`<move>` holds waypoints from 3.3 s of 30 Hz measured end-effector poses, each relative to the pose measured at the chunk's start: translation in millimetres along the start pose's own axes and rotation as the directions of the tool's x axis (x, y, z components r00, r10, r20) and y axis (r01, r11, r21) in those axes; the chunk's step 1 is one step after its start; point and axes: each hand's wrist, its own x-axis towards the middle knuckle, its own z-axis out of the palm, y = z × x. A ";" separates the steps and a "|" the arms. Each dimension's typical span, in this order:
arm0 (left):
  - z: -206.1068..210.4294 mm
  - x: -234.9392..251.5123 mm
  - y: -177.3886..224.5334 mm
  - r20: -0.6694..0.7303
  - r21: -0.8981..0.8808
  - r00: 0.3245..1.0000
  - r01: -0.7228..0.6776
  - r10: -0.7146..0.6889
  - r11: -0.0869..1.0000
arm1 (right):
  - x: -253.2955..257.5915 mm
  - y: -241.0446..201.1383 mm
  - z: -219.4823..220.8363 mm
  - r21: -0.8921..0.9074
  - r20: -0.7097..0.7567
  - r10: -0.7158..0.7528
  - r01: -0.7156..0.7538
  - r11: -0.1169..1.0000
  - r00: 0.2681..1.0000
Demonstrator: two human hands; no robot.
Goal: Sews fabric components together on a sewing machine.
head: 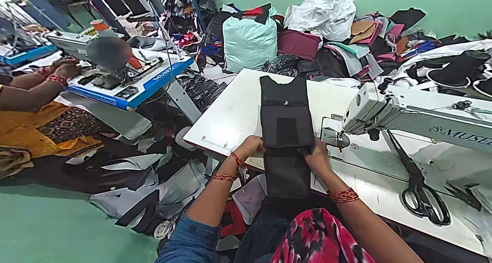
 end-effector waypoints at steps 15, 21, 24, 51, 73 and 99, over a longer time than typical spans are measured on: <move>-8.8 16.9 -5.9 0.071 -0.058 0.997 0.045 -0.040 0.997 | -1.9 -10.0 -13.3 0.662 0.242 0.282 -0.370 0.652 0.928; -11.7 34.3 -24.8 0.047 -0.034 0.999 0.012 -0.011 0.999 | -10.2 8.1 8.5 0.441 0.063 0.092 -0.110 0.891 0.994; -1.4 20.4 -8.2 0.006 0.046 1.000 0.006 -0.007 0.999 | -12.3 5.1 8.9 0.342 0.010 0.081 -0.080 0.936 0.997; 24.2 19.0 15.5 -0.367 0.611 0.813 -0.156 0.453 0.776 | 13.5 -8.8 -51.5 -0.050 -0.271 -0.229 0.223 0.973 0.935; 71.9 72.4 28.6 -0.022 0.859 0.992 -0.046 0.126 0.509 | 152.0 -16.8 11.2 -0.517 0.312 -0.115 0.270 0.812 0.943; 53.1 123.4 40.0 -0.326 0.675 0.934 0.121 0.146 0.728 | 144.1 -1.8 16.8 -0.479 0.075 -0.152 0.169 0.861 0.986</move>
